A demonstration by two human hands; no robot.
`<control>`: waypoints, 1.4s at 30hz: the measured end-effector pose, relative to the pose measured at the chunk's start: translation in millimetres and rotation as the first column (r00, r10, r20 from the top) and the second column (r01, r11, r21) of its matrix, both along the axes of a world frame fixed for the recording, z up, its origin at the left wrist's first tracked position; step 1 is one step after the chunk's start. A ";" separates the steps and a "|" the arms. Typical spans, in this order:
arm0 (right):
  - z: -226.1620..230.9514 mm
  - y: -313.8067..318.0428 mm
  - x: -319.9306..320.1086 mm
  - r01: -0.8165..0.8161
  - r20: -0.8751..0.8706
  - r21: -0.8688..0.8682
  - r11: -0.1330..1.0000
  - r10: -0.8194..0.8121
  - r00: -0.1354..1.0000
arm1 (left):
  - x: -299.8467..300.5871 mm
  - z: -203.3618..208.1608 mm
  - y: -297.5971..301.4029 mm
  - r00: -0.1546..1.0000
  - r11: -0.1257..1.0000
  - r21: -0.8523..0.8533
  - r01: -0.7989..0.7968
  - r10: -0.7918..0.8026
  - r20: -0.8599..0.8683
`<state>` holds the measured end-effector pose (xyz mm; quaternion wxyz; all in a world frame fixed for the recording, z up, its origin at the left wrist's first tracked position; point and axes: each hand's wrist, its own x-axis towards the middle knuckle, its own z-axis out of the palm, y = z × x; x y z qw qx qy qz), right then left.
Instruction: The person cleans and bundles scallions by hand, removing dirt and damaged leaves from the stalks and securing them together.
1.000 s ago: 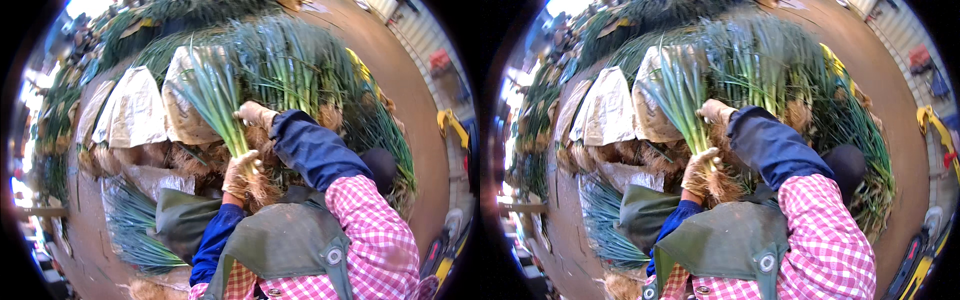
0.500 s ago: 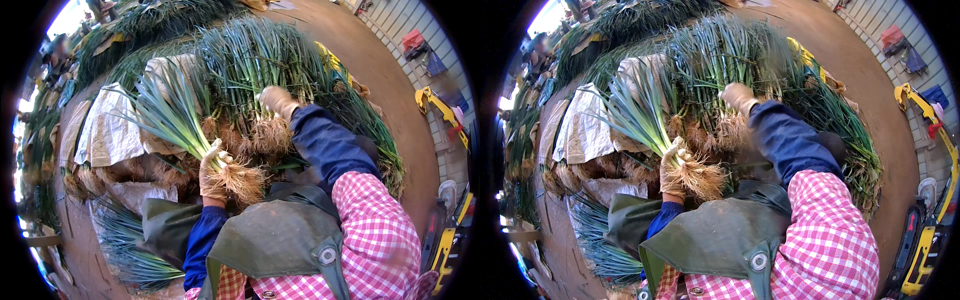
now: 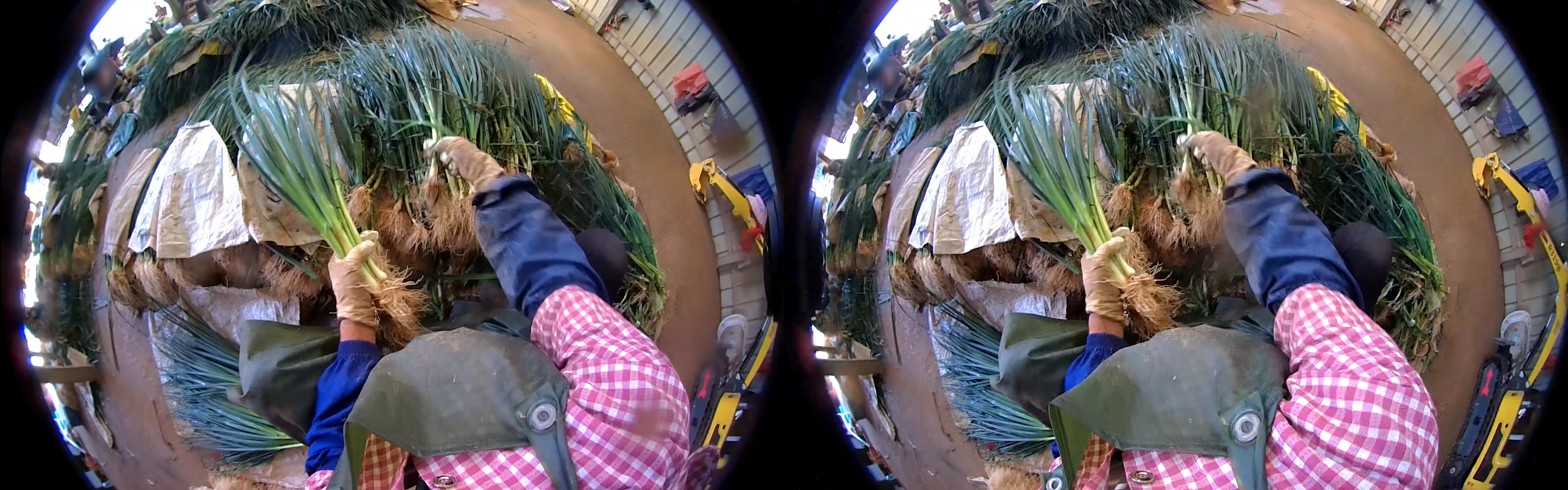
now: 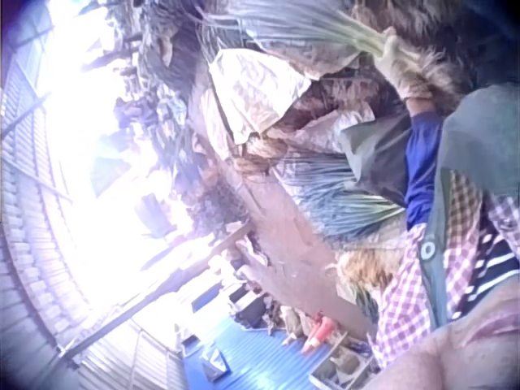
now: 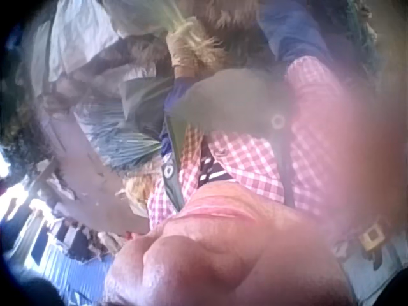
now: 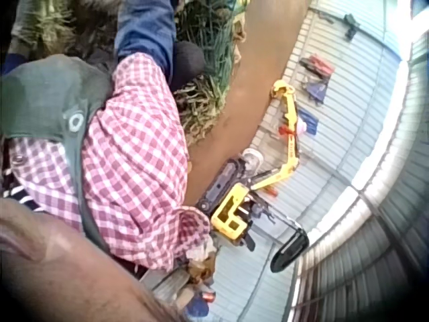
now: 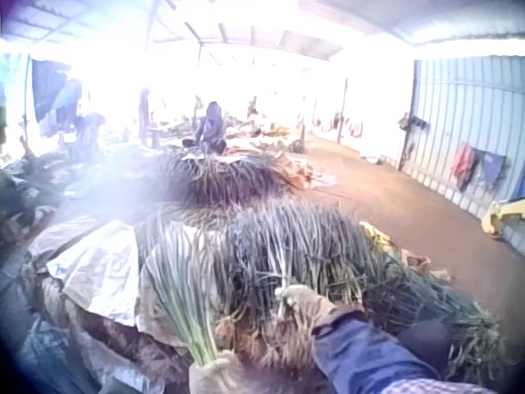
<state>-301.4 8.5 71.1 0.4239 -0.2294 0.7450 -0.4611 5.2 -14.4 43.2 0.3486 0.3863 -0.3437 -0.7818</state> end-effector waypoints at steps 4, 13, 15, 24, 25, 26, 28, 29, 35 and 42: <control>14.2 14.6 1.2 -0.390 0.105 -0.484 0.783 0.495 0.863 | -9.6 6.1 10.6 0.943 0.978 0.168 0.126 -0.066 -0.325; -16.6 6.5 131.5 -0.409 -0.243 0.180 0.895 0.443 0.863 | -11.9 -26.9 27.0 0.982 0.965 0.238 0.109 -0.067 -0.177; -27.9 11.2 117.4 -0.383 -0.476 0.029 0.923 0.350 0.807 | -20.5 -16.8 30.7 0.935 0.939 0.319 0.131 -0.009 -0.355; -71.8 27.6 113.7 0.017 0.534 -0.164 0.986 0.074 0.842 | -13.0 -16.8 27.8 0.931 0.881 0.405 0.246 -0.099 -0.351; -71.4 22.4 119.1 0.066 0.393 -0.161 0.985 0.003 0.919 | -14.0 -12.8 28.6 0.930 0.879 0.408 0.248 -0.099 -0.353; -67.8 22.1 115.0 0.009 0.284 -0.036 0.999 0.002 0.959 | -15.3 -9.0 30.5 0.915 0.888 0.365 0.279 -0.130 -0.382; -44.3 12.1 115.6 0.039 0.165 0.078 0.996 -0.051 0.985 | -9.6 -8.4 28.9 0.889 0.872 0.378 0.313 -0.129 -0.439; -48.7 2.5 101.0 0.075 0.136 0.168 0.983 -0.098 0.986 | -11.4 -5.7 30.2 0.870 0.860 0.379 0.343 -0.137 -0.474; 8.1 11.8 24.5 0.168 -0.612 0.392 0.904 0.120 0.782 | -6.7 4.2 30.3 0.808 0.877 0.319 0.360 -0.121 -0.577; -13.8 17.0 116.2 -0.340 0.141 -0.009 0.940 0.338 0.931 | -13.8 -14.3 29.5 0.864 0.879 0.369 0.301 -0.088 -0.495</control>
